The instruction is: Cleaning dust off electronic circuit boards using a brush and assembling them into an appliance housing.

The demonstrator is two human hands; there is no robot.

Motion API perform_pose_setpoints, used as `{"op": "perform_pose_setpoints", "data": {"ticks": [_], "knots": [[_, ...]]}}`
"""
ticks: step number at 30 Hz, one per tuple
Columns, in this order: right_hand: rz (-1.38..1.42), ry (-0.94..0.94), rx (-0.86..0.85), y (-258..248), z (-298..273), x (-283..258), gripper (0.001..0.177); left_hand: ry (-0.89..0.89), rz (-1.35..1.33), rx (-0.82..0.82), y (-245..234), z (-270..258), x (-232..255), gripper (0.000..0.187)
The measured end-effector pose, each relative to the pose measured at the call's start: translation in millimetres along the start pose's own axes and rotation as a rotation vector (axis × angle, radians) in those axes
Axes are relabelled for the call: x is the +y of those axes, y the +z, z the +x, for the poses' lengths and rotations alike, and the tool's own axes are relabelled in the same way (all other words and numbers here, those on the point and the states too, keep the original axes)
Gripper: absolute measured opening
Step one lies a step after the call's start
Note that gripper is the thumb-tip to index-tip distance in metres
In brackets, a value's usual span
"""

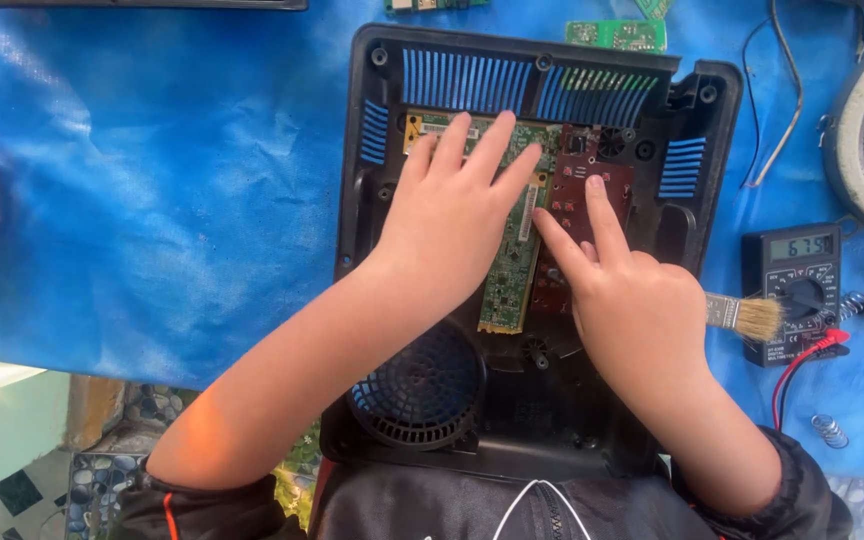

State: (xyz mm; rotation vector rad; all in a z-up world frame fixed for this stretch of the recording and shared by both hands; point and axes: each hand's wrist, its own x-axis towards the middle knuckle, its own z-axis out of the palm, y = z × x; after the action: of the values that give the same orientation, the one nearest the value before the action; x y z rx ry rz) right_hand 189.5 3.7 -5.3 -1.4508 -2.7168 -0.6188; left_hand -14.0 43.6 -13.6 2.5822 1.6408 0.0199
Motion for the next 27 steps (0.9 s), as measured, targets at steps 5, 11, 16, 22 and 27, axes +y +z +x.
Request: {"op": "perform_pose_setpoints", "data": {"ticks": [5,11,16,22,27], "knots": [[0.012,0.020,-0.010,-1,0,-1,0.049,-0.086,0.067,-0.073,14,-11,6,0.083],[-0.010,0.030,-0.024,-4,1,-4,0.050,-0.135,0.122,0.008,19,-21,7,0.081],[-0.013,0.044,-0.046,-5,2,-4,0.051,-0.128,0.066,-0.110,22,-21,4,0.092],[0.009,0.060,-0.049,-2,3,0,0.052,-0.062,-0.038,-0.024,29,-22,-5,0.084],[-0.004,0.040,-0.088,-3,-1,-3,0.062,-0.083,0.016,0.071,34,-22,-2,0.077]]}}
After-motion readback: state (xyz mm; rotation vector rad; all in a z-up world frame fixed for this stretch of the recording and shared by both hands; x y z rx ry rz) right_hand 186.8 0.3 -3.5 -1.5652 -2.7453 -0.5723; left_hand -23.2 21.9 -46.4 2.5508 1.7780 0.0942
